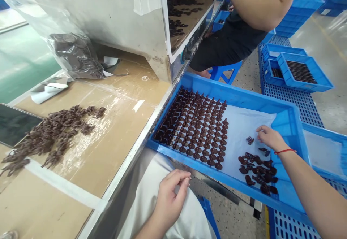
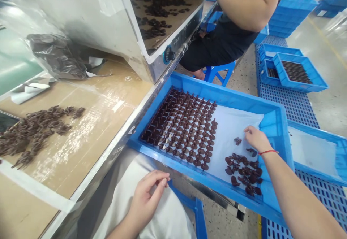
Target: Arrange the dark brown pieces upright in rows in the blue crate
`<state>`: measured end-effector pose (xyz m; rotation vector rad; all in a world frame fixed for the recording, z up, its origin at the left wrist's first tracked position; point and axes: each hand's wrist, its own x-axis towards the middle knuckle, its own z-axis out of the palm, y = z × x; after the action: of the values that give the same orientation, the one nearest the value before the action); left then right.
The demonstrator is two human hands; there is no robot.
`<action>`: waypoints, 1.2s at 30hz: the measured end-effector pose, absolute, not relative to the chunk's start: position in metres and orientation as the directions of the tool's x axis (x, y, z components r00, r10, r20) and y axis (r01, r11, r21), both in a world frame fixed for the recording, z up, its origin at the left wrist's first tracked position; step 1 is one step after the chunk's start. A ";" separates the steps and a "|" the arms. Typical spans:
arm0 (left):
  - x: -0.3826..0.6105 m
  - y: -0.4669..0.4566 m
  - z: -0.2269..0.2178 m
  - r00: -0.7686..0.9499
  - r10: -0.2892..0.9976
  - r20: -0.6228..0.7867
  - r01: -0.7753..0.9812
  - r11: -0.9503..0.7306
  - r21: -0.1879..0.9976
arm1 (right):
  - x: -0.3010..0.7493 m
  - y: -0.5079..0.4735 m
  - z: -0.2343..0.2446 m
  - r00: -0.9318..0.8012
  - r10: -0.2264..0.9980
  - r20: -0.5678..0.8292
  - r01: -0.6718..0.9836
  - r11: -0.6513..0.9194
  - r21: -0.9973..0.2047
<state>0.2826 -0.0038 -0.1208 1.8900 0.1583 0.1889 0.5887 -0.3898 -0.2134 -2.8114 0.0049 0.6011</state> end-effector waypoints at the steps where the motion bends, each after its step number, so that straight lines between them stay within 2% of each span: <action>1: 0.283 -0.003 -0.121 0.978 0.202 0.054 0.014 -0.319 0.948 | 0.584 -0.388 -0.214 0.906 0.021 -0.422 -0.090 -0.966 -0.242; 4: 0.283 -0.003 -0.121 0.979 0.198 0.051 0.015 -0.317 0.948 | 0.569 -0.383 -0.216 0.889 -0.037 -0.457 -0.139 -0.971 -0.192; 9: 0.283 -0.004 -0.121 0.979 0.199 0.045 0.020 -0.315 0.949 | 0.559 -0.377 -0.211 0.918 -0.086 -0.387 -0.134 -0.986 -0.098; 18: 0.281 -0.004 -0.121 0.977 0.212 0.036 0.032 -0.306 0.951 | 0.561 -0.369 -0.201 0.903 0.142 -0.406 0.111 -0.989 -0.099; 21: 0.281 -0.005 -0.122 0.977 0.206 0.046 0.020 -0.307 0.951 | 0.565 -0.366 -0.206 0.892 0.181 -0.414 0.144 -0.982 -0.120; 24: 0.281 -0.004 -0.122 0.978 0.199 0.056 0.009 -0.311 0.950 | 0.572 -0.361 -0.215 0.894 0.165 -0.416 0.120 -0.984 -0.131; 31: 0.282 -0.004 -0.121 0.977 0.207 0.054 0.014 -0.315 0.949 | 0.581 -0.359 -0.226 0.945 0.010 -0.327 0.010 -1.000 0.000; 36: 0.283 -0.004 -0.121 0.977 0.206 0.053 0.017 -0.325 0.945 | 0.586 -0.367 -0.221 0.970 0.061 -0.235 0.039 -0.995 -0.095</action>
<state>0.2829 -0.0040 -0.1215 1.8957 0.1615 0.1920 0.5865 -0.3672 -0.2214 -3.0290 -0.0769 0.3648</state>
